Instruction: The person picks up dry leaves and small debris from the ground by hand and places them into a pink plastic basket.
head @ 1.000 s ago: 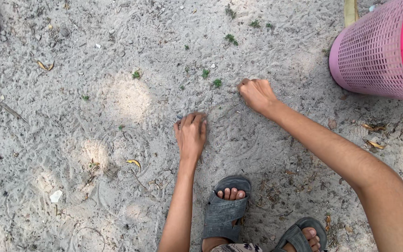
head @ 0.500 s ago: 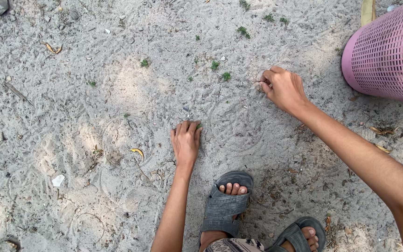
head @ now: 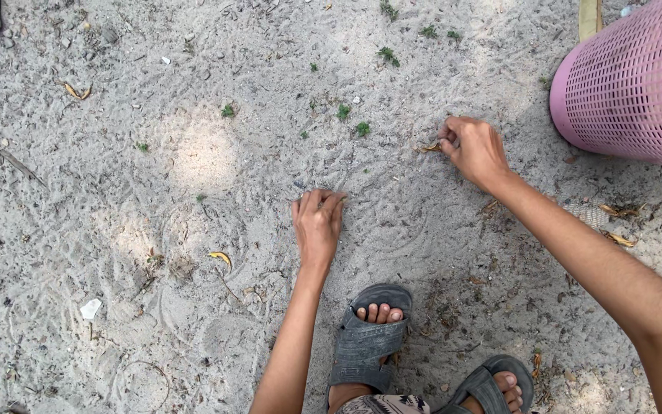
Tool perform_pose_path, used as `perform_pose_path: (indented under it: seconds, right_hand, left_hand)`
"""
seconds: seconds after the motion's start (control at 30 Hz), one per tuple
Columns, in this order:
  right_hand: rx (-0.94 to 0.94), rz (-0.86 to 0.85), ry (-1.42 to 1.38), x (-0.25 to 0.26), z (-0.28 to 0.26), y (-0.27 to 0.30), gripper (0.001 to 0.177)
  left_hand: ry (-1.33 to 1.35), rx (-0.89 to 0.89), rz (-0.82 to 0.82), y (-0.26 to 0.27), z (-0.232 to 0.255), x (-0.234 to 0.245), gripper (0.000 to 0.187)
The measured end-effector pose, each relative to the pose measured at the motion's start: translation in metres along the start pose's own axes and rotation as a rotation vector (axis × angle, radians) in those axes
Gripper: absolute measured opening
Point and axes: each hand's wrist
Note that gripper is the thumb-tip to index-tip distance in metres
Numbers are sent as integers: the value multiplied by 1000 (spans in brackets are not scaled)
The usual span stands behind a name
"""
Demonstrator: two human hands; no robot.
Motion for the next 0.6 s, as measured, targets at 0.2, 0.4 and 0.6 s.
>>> perform_pose_path:
  seconds: [0.2, 0.4, 0.6]
  right_hand:
    - [151, -201, 252, 1, -19, 6, 24]
    - [339, -105, 377, -12, -8, 12, 14]
    - [335, -154, 458, -21, 5, 9, 20]
  left_hand:
    - [21, -56, -62, -16, 22, -25, 14]
    - [27, -46, -79, -22, 22, -39, 14]
    - [10, -56, -107, -27, 9, -66, 16]
Point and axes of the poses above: each hand's wrist, its own y-axis away from the middle knuckle, its own x-axis out of the back of the hand, z = x × y, and after that the axes turned 1 degree about z, right-handed
